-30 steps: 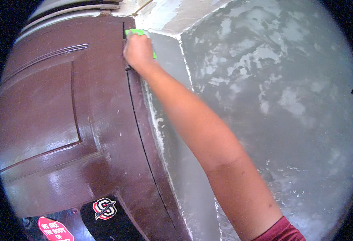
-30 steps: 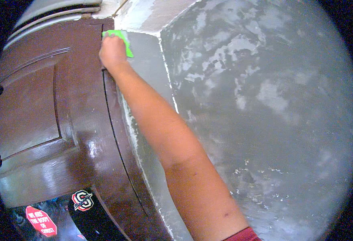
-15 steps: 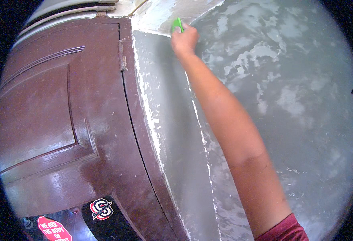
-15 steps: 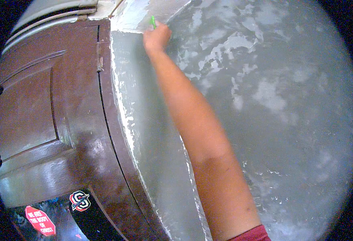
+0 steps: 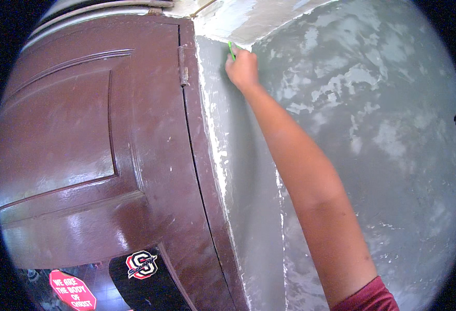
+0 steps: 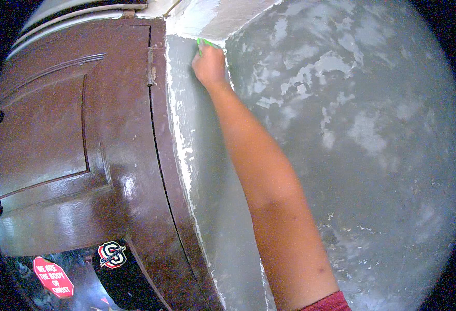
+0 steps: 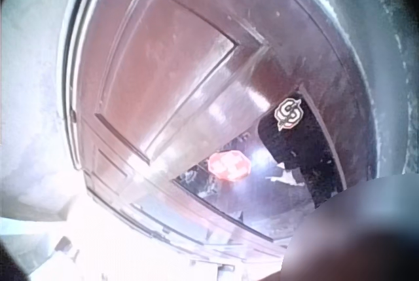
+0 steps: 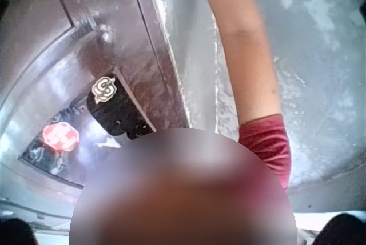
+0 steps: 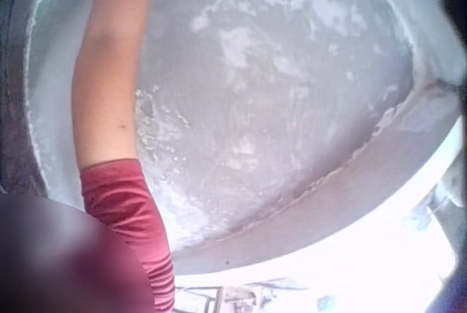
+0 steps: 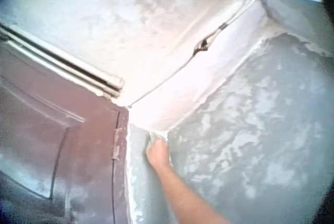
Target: The person uses a green plastic scraper to apply a grey compound to the wall surface next to a brown door. They repeatedly scrape excess compound from the tool onto a red bucket lid and continue smoothing the wall area.
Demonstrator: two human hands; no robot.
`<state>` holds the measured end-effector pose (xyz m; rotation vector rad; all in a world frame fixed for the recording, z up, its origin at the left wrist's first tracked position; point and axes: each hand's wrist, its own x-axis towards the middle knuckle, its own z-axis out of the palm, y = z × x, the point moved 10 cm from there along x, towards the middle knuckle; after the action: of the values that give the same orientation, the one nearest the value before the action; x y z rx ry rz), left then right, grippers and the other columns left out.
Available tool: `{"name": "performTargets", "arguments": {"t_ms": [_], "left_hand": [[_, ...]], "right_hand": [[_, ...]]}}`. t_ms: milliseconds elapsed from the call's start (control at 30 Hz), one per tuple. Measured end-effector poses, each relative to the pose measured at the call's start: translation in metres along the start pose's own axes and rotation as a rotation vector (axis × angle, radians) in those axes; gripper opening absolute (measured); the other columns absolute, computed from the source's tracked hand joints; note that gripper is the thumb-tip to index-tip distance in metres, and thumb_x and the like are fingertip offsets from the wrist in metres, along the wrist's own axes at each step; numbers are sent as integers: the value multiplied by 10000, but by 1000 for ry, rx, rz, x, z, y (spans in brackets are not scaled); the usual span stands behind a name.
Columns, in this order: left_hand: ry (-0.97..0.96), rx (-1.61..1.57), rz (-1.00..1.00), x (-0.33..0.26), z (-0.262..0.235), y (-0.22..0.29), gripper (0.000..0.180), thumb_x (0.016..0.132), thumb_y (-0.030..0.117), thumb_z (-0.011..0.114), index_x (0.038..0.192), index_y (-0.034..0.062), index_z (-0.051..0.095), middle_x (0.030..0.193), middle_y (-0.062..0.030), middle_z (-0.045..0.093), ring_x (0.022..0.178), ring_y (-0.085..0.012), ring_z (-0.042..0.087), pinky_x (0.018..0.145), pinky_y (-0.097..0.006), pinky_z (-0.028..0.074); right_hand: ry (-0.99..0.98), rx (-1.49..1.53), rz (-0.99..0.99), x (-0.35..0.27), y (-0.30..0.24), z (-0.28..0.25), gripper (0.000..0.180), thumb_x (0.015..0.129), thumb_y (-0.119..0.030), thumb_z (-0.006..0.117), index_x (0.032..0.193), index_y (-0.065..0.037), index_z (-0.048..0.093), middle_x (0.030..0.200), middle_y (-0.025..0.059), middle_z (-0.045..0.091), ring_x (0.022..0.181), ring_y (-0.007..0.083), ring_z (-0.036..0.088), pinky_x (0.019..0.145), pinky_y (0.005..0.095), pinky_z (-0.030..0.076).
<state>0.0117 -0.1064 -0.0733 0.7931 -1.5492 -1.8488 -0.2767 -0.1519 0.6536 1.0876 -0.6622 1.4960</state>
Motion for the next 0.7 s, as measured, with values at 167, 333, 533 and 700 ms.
{"name": "performTargets", "arguments": {"t_ms": [167, 333, 533, 700], "left_hand": [[-6, 3, -13, 5, 2, -21, 378, 983, 313, 416, 1195, 64, 607, 848, 23, 542, 662, -70, 422, 586, -230, 332], [-60, -11, -46, 11, 11, -23, 376, 981, 327, 429, 1190, 72, 611, 774, 43, 489, 612, -62, 383, 548, -227, 297], [-62, -30, -69, 13, 19, -17, 375, 978, 343, 444, 1184, 82, 616, 685, 68, 426, 552, -51, 335, 502, -224, 256], [-78, -10, -29, 10, 18, -17, 379, 977, 354, 444, 1190, 90, 614, 635, 78, 386, 515, -48, 312, 473, -223, 234]], "right_hand": [[-102, 110, -63, 2, -67, 16, 254, 741, -59, 579, 968, -27, 688, 793, 245, 637, 750, 389, 642, 747, 447, 525], [-29, 228, -205, -6, -144, 9, 210, 721, -40, 573, 895, -2, 685, 810, 248, 636, 767, 398, 640, 798, 454, 518], [315, 423, 76, 22, -83, -56, 140, 718, -30, 596, 830, 48, 633, 761, 225, 634, 711, 385, 620, 685, 479, 485], [275, 493, 424, 11, 18, -79, 170, 768, -56, 593, 891, 41, 659, 751, 229, 654, 704, 304, 643, 701, 423, 490]]}}
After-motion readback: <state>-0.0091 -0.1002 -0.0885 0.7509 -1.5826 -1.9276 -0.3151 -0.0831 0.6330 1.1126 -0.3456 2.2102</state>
